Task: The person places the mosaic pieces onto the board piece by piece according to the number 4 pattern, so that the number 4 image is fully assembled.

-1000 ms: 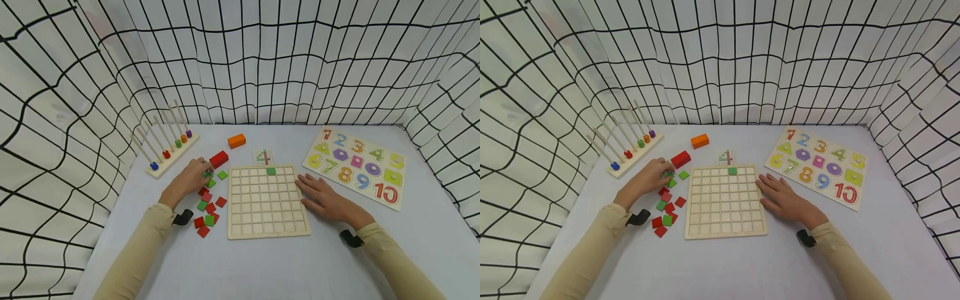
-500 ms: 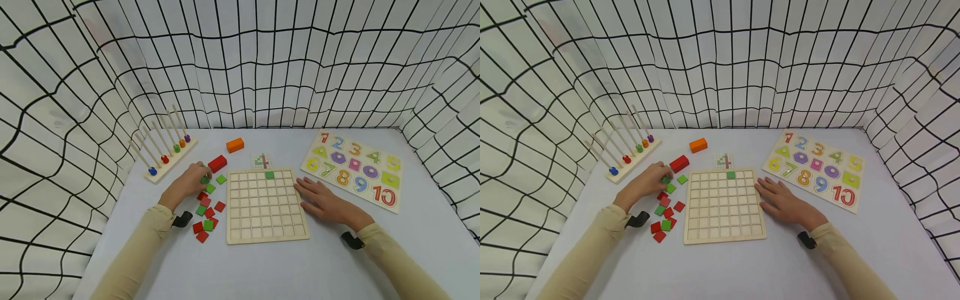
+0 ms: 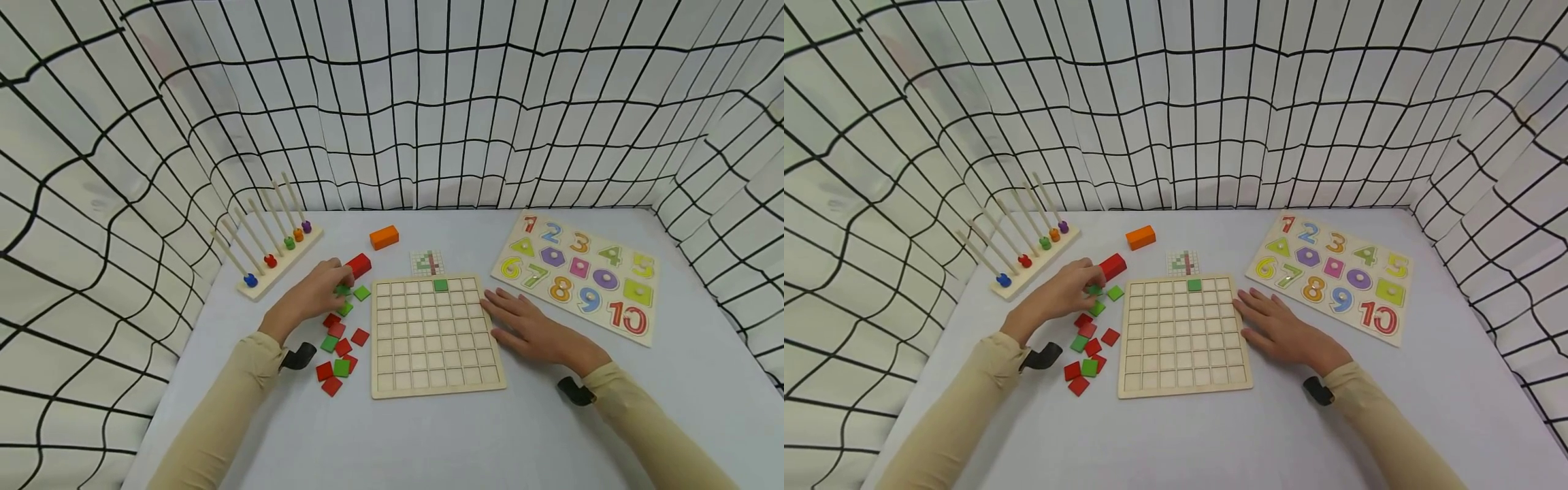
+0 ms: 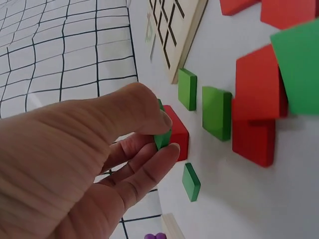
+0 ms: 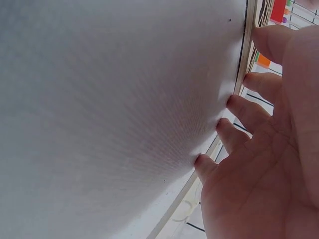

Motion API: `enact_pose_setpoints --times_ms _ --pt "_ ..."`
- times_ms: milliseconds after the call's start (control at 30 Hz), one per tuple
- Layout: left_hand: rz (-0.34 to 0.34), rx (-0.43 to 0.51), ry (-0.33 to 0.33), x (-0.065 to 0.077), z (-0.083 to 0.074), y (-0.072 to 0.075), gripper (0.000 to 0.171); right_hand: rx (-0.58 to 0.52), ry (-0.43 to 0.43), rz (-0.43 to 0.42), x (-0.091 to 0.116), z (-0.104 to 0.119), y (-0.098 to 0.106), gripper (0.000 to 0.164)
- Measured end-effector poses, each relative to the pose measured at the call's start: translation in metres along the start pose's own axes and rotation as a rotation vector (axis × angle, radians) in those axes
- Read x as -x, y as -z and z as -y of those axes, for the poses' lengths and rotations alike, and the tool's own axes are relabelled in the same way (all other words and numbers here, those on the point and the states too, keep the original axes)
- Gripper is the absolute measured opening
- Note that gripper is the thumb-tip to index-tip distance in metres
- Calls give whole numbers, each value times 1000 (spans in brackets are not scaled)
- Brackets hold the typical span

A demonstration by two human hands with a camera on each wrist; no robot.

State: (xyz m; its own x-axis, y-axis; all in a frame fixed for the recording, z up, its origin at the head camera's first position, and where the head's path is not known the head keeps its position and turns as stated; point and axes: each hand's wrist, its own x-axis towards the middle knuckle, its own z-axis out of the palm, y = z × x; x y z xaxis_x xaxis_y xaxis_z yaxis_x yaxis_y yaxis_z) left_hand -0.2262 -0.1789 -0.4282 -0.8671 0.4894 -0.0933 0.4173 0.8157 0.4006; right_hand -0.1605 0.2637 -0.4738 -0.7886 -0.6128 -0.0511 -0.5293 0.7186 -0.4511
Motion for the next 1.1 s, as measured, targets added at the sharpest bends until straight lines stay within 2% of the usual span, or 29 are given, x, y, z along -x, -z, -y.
enact_pose_setpoints --times_ms 267,567,900,1100 --pt "-7 2 -48 -8 -12 -2 20 -4 -1 4 0 0 0 63" --pt "-32 -39 -158 -24 -29 -5 16 1 -6 12 -2 1 1 64" --pt "23 -64 -186 -49 -54 -14 17 -15 -13 11 -1 -1 0 64" --pt "44 -62 -226 -60 -67 -17 15 -12 -6 8 -1 -4 -3 65"
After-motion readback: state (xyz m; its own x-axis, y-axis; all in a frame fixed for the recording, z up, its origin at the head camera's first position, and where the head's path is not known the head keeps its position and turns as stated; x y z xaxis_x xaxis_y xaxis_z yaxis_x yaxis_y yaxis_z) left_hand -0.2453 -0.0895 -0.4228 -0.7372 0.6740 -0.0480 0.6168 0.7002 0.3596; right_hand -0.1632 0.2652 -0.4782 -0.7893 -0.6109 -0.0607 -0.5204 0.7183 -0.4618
